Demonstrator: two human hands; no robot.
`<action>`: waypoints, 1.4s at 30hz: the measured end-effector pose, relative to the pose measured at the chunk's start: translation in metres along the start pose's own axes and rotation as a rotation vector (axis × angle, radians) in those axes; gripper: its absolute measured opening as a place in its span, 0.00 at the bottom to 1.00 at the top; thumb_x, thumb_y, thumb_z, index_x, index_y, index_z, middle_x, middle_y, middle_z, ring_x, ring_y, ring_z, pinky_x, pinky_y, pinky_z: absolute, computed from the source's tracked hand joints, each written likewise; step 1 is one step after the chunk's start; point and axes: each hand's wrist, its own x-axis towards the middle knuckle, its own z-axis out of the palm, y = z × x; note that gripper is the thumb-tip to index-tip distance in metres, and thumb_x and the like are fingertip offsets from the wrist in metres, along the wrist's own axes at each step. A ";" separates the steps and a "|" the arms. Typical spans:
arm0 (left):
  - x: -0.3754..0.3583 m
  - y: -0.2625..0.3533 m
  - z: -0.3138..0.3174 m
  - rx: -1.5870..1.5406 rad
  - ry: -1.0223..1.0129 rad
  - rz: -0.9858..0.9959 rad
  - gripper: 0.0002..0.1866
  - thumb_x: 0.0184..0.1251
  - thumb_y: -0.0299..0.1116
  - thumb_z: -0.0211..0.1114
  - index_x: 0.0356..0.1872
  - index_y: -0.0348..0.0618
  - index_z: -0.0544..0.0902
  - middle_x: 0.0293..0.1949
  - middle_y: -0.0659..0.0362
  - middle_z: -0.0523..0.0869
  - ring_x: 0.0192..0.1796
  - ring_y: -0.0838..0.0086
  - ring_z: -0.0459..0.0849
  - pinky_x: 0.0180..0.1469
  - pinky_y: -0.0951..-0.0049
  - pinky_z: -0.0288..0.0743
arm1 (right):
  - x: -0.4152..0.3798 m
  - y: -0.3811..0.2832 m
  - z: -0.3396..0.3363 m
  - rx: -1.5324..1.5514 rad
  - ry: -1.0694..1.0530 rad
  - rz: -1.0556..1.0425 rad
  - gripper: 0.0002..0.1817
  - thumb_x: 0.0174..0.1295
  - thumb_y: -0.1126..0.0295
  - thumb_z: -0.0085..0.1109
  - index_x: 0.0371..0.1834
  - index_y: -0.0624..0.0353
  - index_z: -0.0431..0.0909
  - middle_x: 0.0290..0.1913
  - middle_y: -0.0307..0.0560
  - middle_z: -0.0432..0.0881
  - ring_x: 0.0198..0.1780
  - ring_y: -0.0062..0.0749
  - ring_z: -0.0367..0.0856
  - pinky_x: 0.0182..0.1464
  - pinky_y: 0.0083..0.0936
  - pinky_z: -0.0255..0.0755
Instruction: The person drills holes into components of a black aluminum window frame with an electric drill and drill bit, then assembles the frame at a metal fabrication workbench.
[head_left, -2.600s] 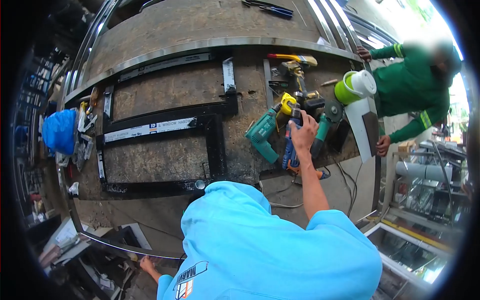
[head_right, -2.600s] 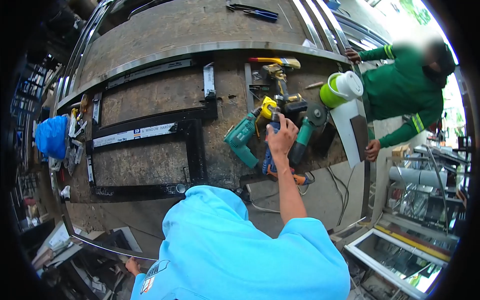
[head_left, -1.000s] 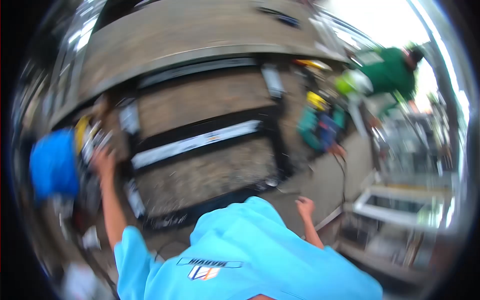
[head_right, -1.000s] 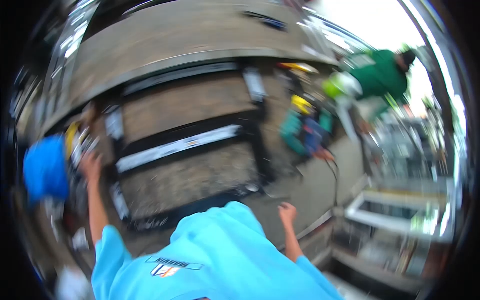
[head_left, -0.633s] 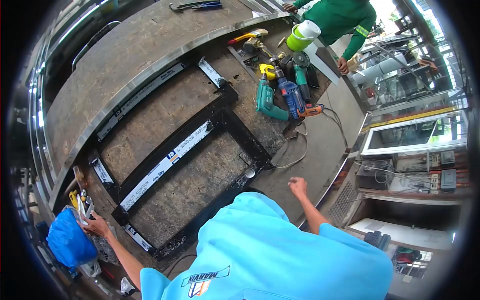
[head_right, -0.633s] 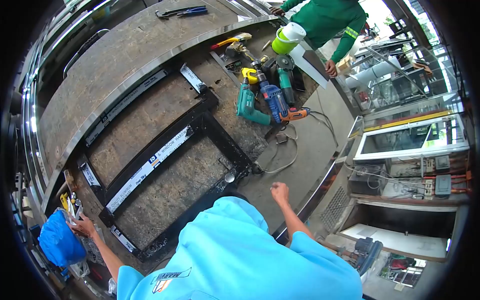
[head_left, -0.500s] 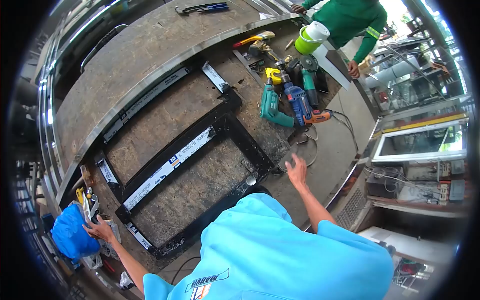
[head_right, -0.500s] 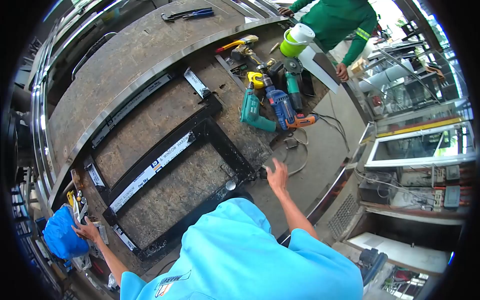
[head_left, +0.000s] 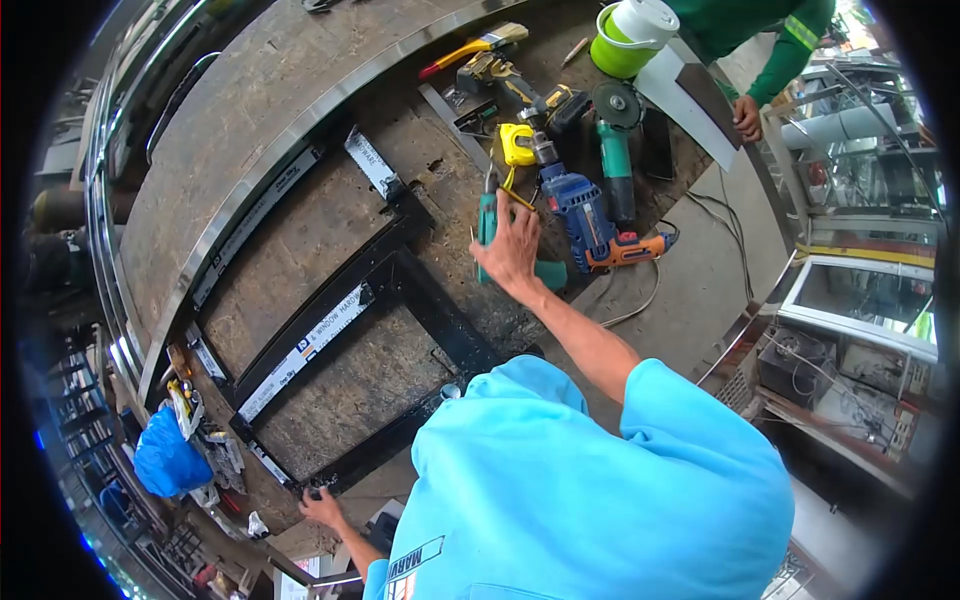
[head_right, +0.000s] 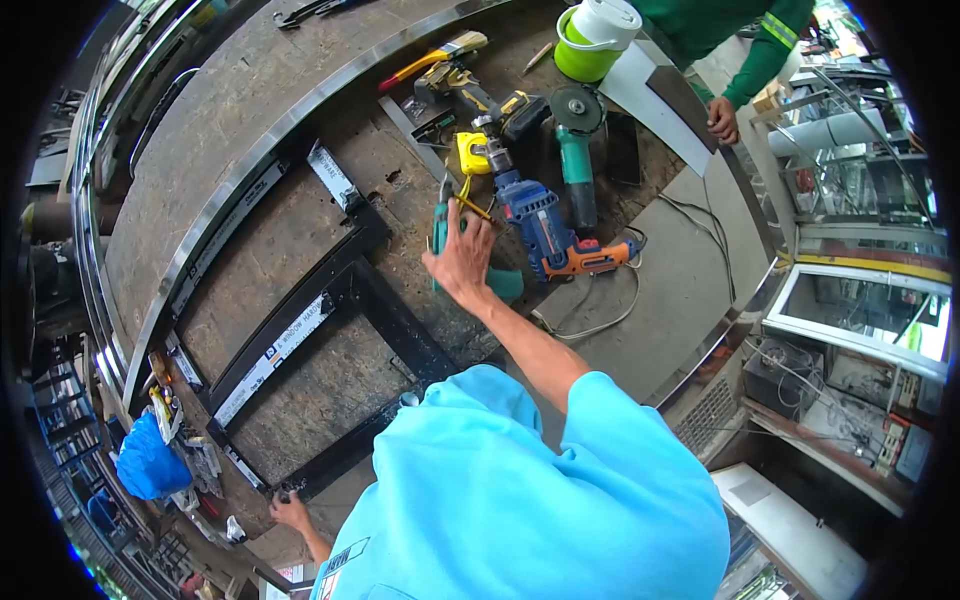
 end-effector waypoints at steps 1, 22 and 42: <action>-0.014 0.006 0.000 0.011 0.004 -0.010 0.27 0.54 0.43 0.69 0.56 0.46 0.77 0.61 0.40 0.67 0.63 0.46 0.66 0.65 0.50 0.58 | -0.013 0.003 0.002 0.045 0.018 -0.050 0.47 0.40 0.60 0.68 0.67 0.57 0.58 0.52 0.57 0.65 0.55 0.53 0.62 0.56 0.49 0.58; -0.108 0.048 -0.010 -0.457 -0.125 -0.133 0.21 0.57 0.37 0.67 0.49 0.36 0.81 0.51 0.46 0.79 0.55 0.57 0.75 0.58 0.62 0.69 | 0.026 0.016 -0.032 -0.140 -0.393 -0.740 0.20 0.55 0.57 0.62 0.49 0.53 0.78 0.43 0.49 0.79 0.55 0.43 0.69 0.60 0.43 0.57; -0.172 0.012 0.019 -0.744 0.083 -0.573 0.20 0.58 0.37 0.65 0.50 0.39 0.80 0.51 0.47 0.80 0.51 0.56 0.80 0.53 0.63 0.74 | 0.095 -0.043 0.037 1.021 -1.027 0.301 0.19 0.62 0.70 0.59 0.55 0.67 0.75 0.50 0.51 0.80 0.51 0.38 0.79 0.56 0.33 0.72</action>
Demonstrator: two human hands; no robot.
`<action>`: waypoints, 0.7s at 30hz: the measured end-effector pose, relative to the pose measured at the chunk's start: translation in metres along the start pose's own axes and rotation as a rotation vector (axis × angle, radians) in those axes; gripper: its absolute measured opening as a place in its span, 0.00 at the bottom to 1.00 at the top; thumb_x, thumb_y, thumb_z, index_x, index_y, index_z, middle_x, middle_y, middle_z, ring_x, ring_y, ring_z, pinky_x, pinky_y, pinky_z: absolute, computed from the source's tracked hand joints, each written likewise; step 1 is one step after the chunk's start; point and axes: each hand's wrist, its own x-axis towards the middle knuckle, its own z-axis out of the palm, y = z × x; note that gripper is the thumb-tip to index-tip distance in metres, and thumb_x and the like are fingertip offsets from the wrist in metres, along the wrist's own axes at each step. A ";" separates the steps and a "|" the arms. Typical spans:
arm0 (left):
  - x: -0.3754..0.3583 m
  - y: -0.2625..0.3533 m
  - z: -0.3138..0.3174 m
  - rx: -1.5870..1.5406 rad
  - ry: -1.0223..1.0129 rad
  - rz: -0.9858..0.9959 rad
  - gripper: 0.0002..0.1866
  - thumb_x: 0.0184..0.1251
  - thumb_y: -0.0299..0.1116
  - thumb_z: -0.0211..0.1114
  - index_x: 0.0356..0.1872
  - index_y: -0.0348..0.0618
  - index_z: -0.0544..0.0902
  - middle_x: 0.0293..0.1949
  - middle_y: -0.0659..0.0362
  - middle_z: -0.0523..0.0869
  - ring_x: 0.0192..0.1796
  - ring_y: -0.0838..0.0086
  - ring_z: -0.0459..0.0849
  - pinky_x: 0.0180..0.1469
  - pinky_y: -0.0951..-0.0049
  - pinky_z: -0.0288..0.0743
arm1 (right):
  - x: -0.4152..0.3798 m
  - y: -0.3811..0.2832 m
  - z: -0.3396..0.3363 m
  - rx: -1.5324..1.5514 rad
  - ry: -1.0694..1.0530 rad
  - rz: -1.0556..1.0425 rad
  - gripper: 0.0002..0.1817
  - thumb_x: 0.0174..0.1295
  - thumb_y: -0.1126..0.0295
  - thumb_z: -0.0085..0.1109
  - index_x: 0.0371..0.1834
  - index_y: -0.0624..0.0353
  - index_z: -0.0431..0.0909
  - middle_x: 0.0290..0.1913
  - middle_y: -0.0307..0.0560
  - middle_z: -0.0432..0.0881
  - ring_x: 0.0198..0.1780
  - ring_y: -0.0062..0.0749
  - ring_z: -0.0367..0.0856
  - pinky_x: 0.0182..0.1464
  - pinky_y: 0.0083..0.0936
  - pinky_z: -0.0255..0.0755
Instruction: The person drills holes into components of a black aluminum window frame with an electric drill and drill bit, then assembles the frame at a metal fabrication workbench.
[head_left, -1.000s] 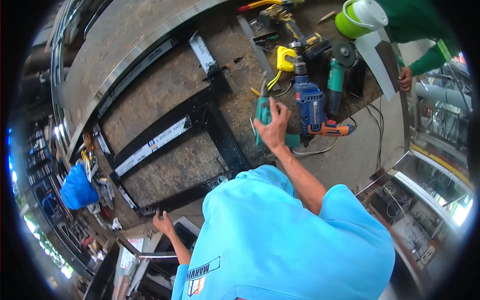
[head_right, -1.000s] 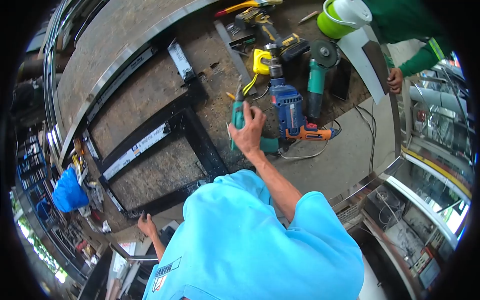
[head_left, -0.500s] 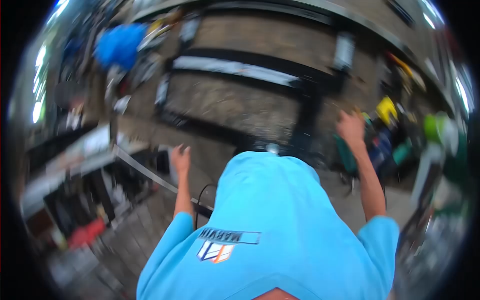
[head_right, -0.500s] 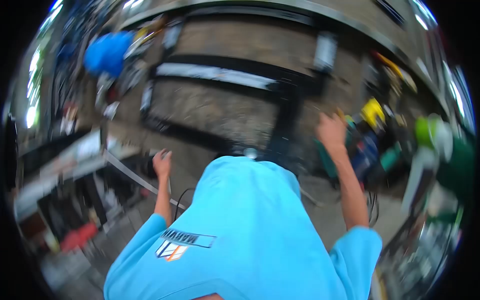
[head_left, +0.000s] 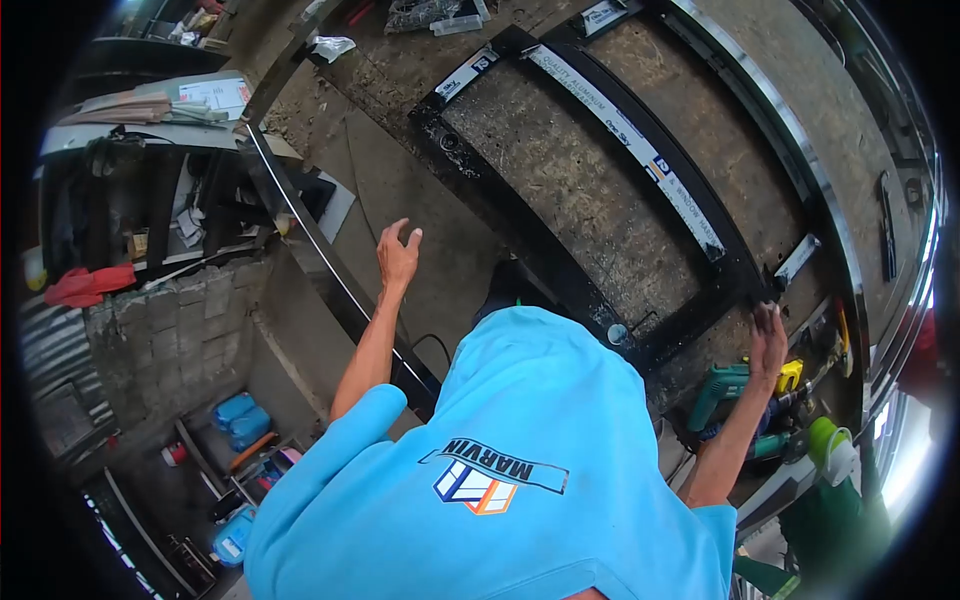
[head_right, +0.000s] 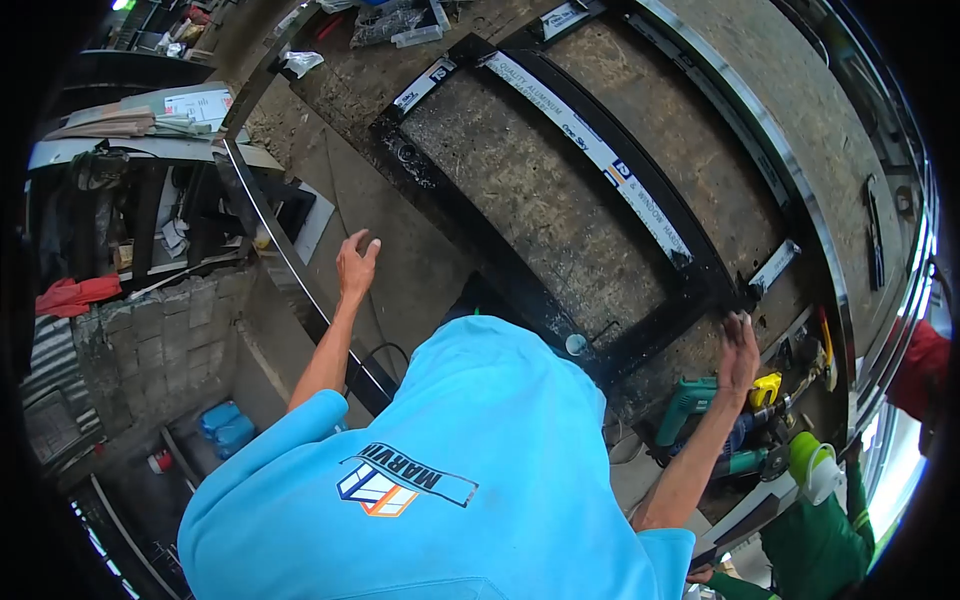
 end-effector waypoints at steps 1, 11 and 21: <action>0.011 0.001 0.002 -0.027 0.004 0.015 0.20 0.59 0.37 0.65 0.51 0.39 0.80 0.50 0.47 0.80 0.51 0.56 0.80 0.52 0.63 0.74 | -0.025 -0.001 0.062 0.139 -0.129 0.031 0.20 0.62 0.73 0.58 0.57 0.69 0.73 0.52 0.52 0.79 0.54 0.36 0.78 0.59 0.31 0.70; 0.095 0.032 0.017 -0.389 -0.083 0.158 0.14 0.59 0.32 0.66 0.45 0.40 0.83 0.41 0.52 0.84 0.41 0.64 0.84 0.44 0.68 0.78 | -0.064 0.155 0.463 -0.662 -0.619 -0.107 0.18 0.63 0.59 0.60 0.46 0.63 0.79 0.29 0.41 0.80 0.28 0.20 0.76 0.31 0.19 0.69; 0.126 0.017 0.006 -0.511 -0.220 0.106 0.12 0.60 0.31 0.66 0.44 0.38 0.83 0.40 0.53 0.85 0.39 0.68 0.86 0.42 0.71 0.78 | -0.065 0.216 0.572 -1.036 -0.699 -0.495 0.18 0.58 0.73 0.60 0.52 0.59 0.71 0.31 0.54 0.84 0.35 0.43 0.84 0.39 0.33 0.73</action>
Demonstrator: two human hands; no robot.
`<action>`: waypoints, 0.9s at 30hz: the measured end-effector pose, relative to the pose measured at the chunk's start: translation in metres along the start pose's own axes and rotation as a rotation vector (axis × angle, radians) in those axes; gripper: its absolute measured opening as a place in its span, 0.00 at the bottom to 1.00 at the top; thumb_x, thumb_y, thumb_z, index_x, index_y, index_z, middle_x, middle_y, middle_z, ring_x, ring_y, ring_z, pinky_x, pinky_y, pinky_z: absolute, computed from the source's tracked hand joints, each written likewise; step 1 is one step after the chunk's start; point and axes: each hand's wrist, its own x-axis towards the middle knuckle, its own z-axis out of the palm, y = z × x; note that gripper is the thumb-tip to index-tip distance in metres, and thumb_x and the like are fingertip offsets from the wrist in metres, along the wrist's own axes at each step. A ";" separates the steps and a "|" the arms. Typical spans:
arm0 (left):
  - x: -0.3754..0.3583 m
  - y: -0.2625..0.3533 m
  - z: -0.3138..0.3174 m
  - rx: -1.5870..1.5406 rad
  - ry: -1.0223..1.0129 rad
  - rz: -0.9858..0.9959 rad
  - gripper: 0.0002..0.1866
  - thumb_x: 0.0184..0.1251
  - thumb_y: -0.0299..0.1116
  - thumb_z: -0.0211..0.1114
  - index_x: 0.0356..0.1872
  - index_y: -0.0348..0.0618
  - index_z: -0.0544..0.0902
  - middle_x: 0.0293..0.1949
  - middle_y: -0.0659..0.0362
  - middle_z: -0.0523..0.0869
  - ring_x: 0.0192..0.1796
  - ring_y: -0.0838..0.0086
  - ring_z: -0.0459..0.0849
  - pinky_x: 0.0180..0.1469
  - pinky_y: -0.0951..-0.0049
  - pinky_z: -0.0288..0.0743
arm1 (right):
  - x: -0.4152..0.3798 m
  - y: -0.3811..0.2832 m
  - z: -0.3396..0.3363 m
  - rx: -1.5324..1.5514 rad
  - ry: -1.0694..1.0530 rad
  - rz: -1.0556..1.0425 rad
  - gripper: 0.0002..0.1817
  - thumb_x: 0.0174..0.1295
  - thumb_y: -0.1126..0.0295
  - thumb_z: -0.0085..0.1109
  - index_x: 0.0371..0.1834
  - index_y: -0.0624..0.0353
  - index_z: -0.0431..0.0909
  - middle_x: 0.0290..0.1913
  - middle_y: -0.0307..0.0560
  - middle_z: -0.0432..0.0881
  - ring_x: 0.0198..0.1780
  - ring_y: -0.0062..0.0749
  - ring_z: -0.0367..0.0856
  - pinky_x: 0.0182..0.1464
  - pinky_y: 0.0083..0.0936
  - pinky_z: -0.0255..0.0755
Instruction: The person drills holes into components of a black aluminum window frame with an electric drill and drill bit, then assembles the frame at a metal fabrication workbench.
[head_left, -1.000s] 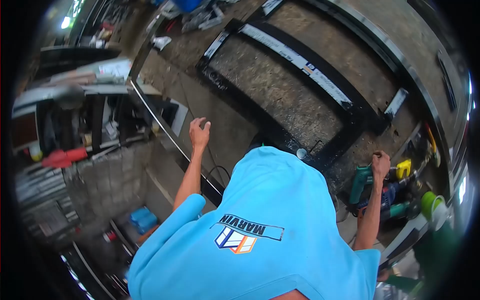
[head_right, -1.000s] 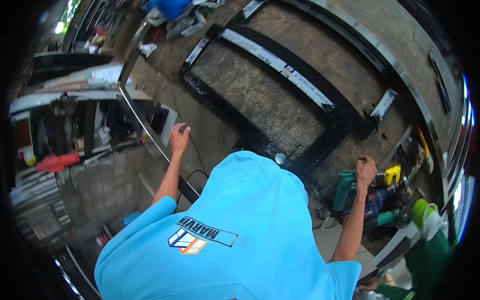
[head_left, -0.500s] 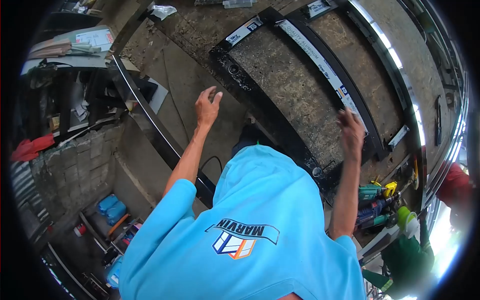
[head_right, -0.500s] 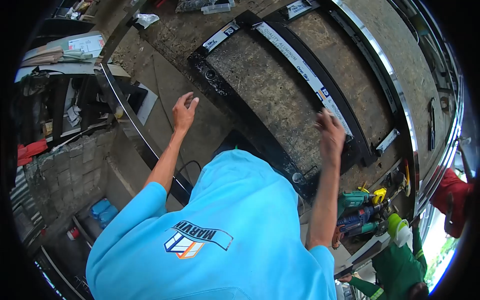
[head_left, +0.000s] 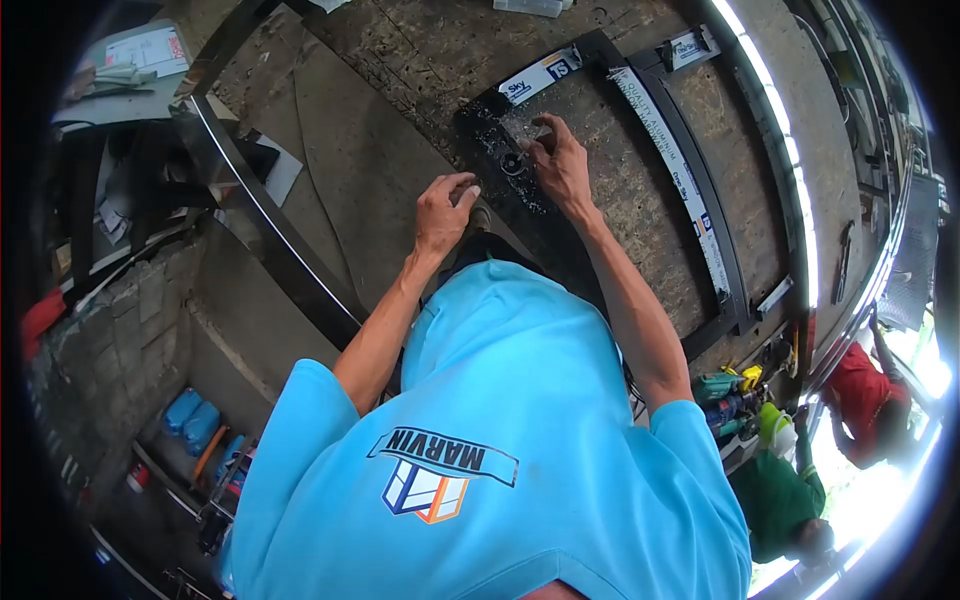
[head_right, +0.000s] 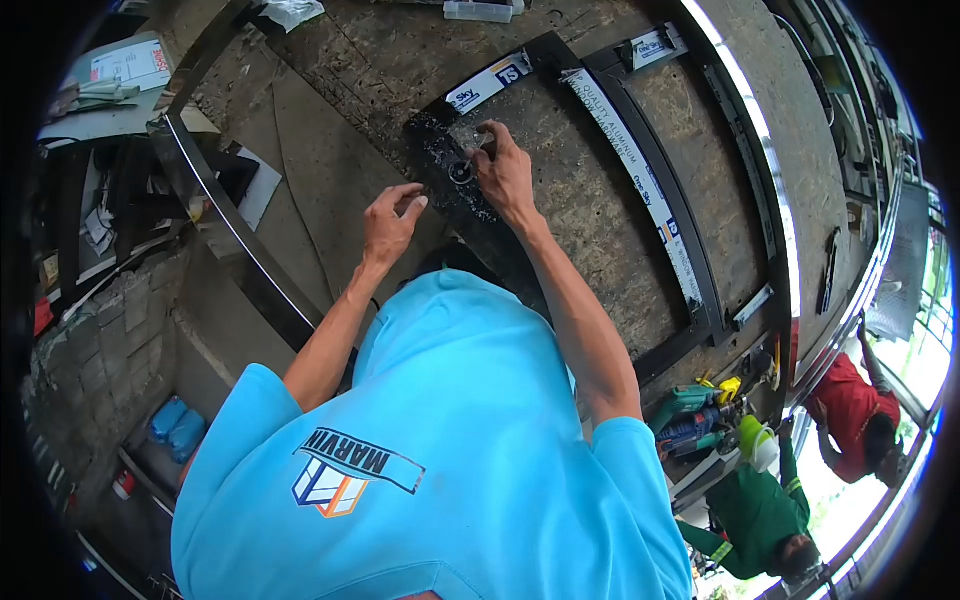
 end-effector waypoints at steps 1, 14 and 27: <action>0.005 0.002 0.000 -0.008 0.000 -0.007 0.12 0.60 0.31 0.66 0.44 0.38 0.83 0.40 0.53 0.85 0.39 0.68 0.86 0.42 0.71 0.78 | 0.002 0.000 0.003 -0.036 0.010 -0.017 0.17 0.59 0.72 0.59 0.51 0.59 0.71 0.31 0.56 0.83 0.35 0.46 0.84 0.39 0.34 0.73; 0.040 0.010 0.011 0.086 -0.095 0.173 0.12 0.59 0.32 0.66 0.43 0.41 0.84 0.41 0.53 0.84 0.42 0.61 0.84 0.44 0.67 0.77 | 0.002 0.011 0.006 -0.062 0.016 0.039 0.13 0.60 0.67 0.58 0.45 0.61 0.80 0.32 0.56 0.84 0.35 0.44 0.84 0.39 0.33 0.74; 0.050 0.016 0.018 0.191 -0.166 0.260 0.12 0.58 0.30 0.66 0.43 0.40 0.82 0.42 0.52 0.81 0.43 0.57 0.82 0.45 0.63 0.76 | -0.029 0.033 0.000 0.593 0.036 0.343 0.11 0.63 0.70 0.58 0.45 0.65 0.75 0.39 0.43 0.83 0.34 0.21 0.81 0.34 0.17 0.72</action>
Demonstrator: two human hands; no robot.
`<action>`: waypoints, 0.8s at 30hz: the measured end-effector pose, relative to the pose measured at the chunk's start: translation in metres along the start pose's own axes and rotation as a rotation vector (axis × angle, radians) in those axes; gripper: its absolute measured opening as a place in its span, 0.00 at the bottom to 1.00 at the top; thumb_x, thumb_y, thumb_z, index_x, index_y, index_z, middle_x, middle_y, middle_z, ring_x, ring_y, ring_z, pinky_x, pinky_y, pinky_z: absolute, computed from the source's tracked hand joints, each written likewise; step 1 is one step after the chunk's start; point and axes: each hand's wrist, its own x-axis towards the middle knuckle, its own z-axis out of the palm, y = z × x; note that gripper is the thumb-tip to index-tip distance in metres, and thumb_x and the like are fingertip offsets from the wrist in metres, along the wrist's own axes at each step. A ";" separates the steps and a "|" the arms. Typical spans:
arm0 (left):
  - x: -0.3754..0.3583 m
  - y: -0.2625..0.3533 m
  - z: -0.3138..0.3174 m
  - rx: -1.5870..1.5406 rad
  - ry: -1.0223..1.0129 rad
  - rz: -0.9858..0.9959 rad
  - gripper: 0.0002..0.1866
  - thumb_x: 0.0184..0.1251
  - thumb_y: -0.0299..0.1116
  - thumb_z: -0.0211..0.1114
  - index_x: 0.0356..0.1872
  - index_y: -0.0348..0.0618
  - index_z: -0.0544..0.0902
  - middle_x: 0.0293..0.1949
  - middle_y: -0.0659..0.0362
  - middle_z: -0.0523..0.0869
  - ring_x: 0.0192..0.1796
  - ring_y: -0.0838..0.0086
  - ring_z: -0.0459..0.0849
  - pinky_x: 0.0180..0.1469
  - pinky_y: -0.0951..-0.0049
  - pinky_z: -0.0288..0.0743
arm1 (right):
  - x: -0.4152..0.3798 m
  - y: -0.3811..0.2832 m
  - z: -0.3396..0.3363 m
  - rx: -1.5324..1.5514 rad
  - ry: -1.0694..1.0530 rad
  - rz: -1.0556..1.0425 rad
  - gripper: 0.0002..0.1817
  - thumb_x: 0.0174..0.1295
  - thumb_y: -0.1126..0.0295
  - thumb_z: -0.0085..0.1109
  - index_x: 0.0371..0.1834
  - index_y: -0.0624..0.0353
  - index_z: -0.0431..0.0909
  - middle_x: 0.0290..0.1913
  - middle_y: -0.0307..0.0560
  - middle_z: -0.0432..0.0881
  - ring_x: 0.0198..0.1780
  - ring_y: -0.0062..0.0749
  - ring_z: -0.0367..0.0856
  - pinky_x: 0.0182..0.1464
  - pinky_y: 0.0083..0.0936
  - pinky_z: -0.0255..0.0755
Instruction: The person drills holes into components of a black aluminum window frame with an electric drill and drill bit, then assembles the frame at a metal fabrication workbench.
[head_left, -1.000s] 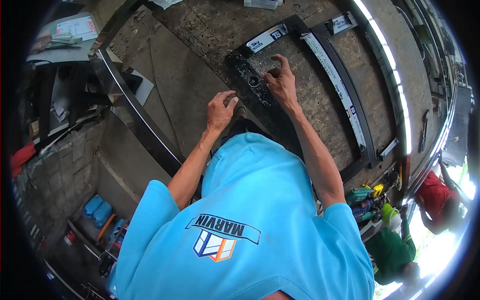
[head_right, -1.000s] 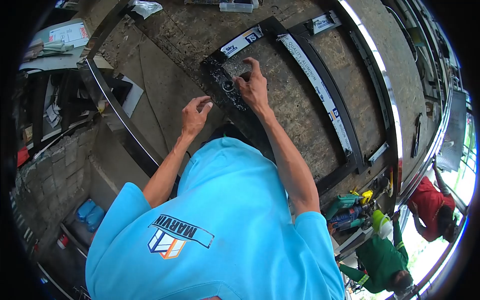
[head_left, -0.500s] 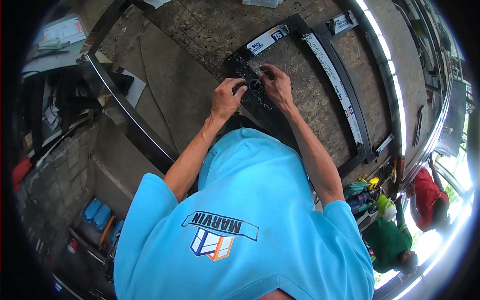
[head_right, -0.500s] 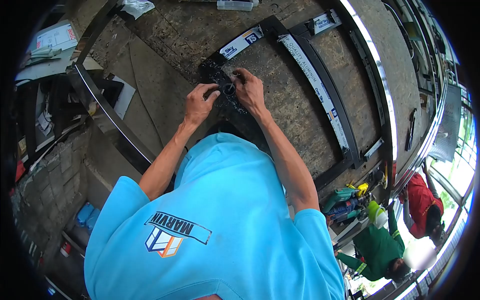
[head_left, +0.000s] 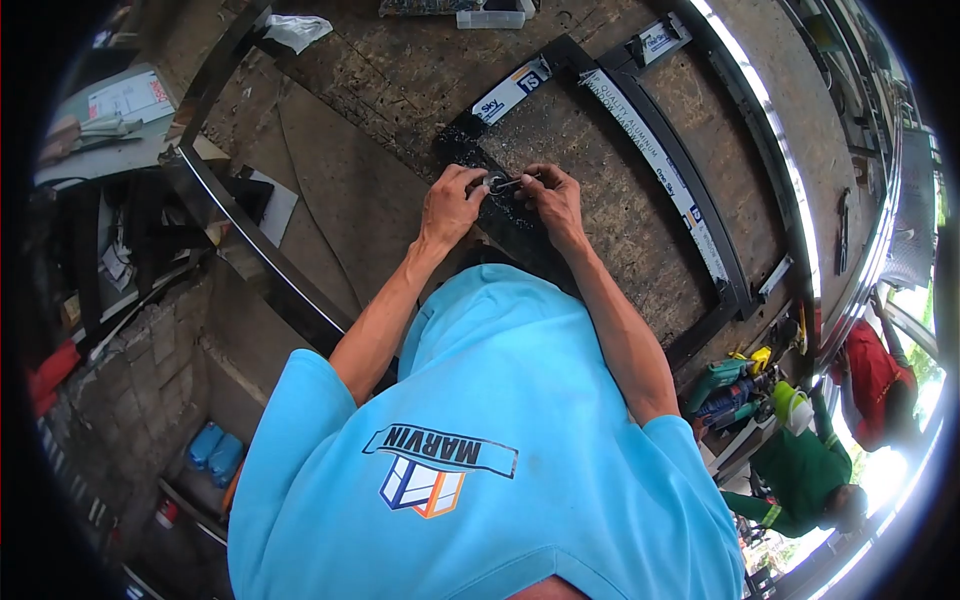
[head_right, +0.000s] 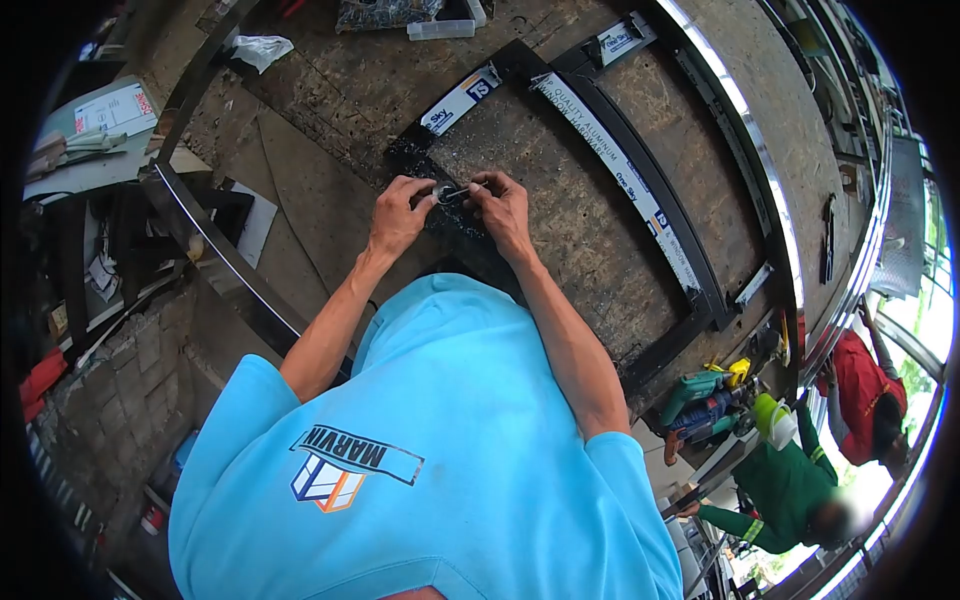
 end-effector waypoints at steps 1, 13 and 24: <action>0.001 0.001 0.000 0.005 -0.002 0.008 0.12 0.58 0.30 0.66 0.43 0.40 0.82 0.42 0.52 0.81 0.43 0.57 0.82 0.45 0.63 0.76 | 0.002 -0.001 0.001 0.053 0.012 0.029 0.11 0.63 0.71 0.58 0.44 0.65 0.75 0.39 0.44 0.83 0.34 0.22 0.81 0.34 0.17 0.73; 0.015 0.013 -0.005 -0.218 0.006 -0.103 0.16 0.56 0.28 0.69 0.47 0.40 0.82 0.43 0.54 0.81 0.42 0.68 0.84 0.41 0.69 0.79 | 0.029 -0.004 0.023 0.371 -0.096 0.153 0.09 0.59 0.76 0.60 0.41 0.66 0.76 0.32 0.45 0.81 0.32 0.28 0.82 0.31 0.22 0.76; 0.130 0.088 -0.214 -0.422 0.361 -0.151 0.30 0.72 0.41 0.53 0.72 0.47 0.57 0.61 0.54 0.76 0.35 0.78 0.83 0.26 0.83 0.73 | -0.010 -0.141 -0.053 -0.041 0.746 -0.612 0.11 0.64 0.68 0.59 0.42 0.65 0.77 0.32 0.43 0.82 0.29 0.21 0.76 0.35 0.19 0.72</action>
